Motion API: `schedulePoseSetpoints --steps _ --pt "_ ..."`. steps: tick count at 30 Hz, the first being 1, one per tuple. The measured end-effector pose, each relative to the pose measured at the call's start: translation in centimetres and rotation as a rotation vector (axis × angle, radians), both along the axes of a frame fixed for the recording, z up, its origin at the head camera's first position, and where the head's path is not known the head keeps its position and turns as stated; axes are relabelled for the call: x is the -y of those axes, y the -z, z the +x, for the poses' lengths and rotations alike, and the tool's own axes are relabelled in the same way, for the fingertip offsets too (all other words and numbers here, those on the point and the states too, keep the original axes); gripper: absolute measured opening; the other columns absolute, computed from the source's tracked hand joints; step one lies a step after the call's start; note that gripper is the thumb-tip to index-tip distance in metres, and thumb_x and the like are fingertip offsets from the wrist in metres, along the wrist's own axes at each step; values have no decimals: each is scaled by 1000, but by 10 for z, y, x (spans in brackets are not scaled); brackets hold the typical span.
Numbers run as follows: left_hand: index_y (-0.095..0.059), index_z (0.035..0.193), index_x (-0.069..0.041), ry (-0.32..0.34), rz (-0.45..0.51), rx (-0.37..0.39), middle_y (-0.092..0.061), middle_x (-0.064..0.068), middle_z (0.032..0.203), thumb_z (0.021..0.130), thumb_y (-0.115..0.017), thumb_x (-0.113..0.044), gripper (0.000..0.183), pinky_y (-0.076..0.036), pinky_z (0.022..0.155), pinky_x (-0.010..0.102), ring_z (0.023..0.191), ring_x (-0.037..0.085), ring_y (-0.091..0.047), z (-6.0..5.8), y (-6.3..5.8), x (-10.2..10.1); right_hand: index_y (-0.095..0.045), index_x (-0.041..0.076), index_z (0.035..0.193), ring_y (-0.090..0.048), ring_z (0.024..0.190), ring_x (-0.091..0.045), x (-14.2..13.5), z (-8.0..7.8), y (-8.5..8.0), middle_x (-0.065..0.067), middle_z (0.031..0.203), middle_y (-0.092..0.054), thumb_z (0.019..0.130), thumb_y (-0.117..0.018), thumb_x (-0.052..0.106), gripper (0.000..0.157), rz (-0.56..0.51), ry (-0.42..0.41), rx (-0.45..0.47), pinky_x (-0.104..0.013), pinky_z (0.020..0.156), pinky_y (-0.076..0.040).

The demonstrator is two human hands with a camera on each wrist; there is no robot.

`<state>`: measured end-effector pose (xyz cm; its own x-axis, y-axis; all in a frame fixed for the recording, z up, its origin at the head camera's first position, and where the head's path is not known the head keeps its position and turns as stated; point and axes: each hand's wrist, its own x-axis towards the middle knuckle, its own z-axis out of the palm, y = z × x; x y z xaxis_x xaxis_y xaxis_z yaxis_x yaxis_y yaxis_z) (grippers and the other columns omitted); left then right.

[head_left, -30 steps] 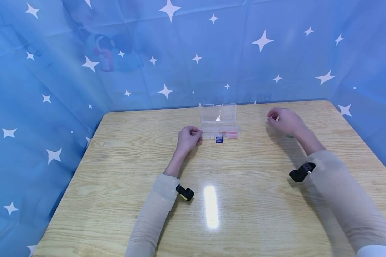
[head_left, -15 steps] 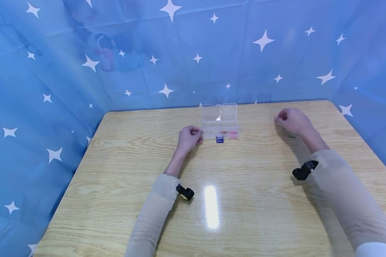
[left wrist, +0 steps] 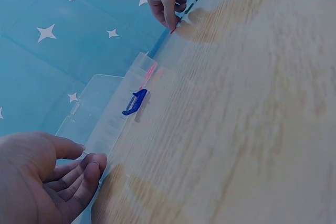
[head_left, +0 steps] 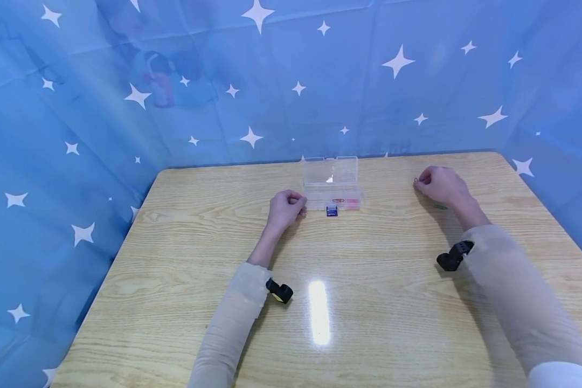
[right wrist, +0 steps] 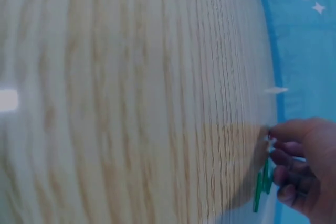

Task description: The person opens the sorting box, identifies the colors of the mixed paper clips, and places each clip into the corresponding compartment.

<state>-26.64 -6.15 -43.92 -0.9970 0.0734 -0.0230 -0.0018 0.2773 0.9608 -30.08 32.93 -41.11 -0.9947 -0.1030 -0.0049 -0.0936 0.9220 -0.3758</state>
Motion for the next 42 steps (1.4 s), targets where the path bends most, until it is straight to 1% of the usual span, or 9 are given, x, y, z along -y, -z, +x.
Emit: schedulePoseSetpoints --steps 5,9,16,21,32,38,42 --pt "-60 93 0 3 9 1 -63 15 76 89 -59 -13 14 -56 57 29 63 25 -65 1 0 0 -61 -3 101 -56 83 -33 1 -1 3 -21 95 -60 90 -54 22 28 11 0 -7 -47 68 -46" --pt "-60 93 0 5 17 2 -63 16 77 89 -59 -13 14 -57 58 29 64 25 -65 1 0 0 -60 -3 101 -56 82 -32 1 -2 4 -21 94 -60 90 -54 18 25 9 -13 -4 -47 67 -46" --pt "-60 93 0 11 -7 -15 -64 16 77 89 -58 -14 14 -56 57 29 63 24 -65 1 0 0 -60 -3 100 -56 81 -31 -2 -1 5 -21 93 -60 91 -53 18 25 3 -20 4 -46 67 -46" --pt "-61 93 0 14 -4 -11 -64 16 77 90 -58 -14 15 -56 57 28 64 24 -65 2 0 0 -60 -3 100 -56 79 -30 -2 0 4 -19 92 -60 91 -53 18 24 0 -17 1 -45 66 -46" --pt "-61 93 0 18 17 -18 -64 16 76 89 -58 -14 14 -57 59 31 65 27 -65 2 -1 2 -61 -1 98 -57 80 -30 -1 5 0 -19 92 -61 90 -54 20 24 -40 -31 -42 -45 67 -46" --pt "-60 92 1 18 16 -26 -63 16 76 90 -57 -13 14 -57 59 32 66 29 -65 2 -1 1 -61 -1 100 -57 79 -29 4 9 -5 -19 94 -62 90 -54 19 24 -53 -54 -34 -44 66 -47" --pt "-60 92 1 17 17 -22 -63 16 76 90 -58 -13 14 -57 59 32 66 28 -65 2 -1 1 -61 -1 101 -57 78 -27 9 10 -8 -18 95 -62 91 -52 19 24 -40 -80 -37 -43 64 -47"
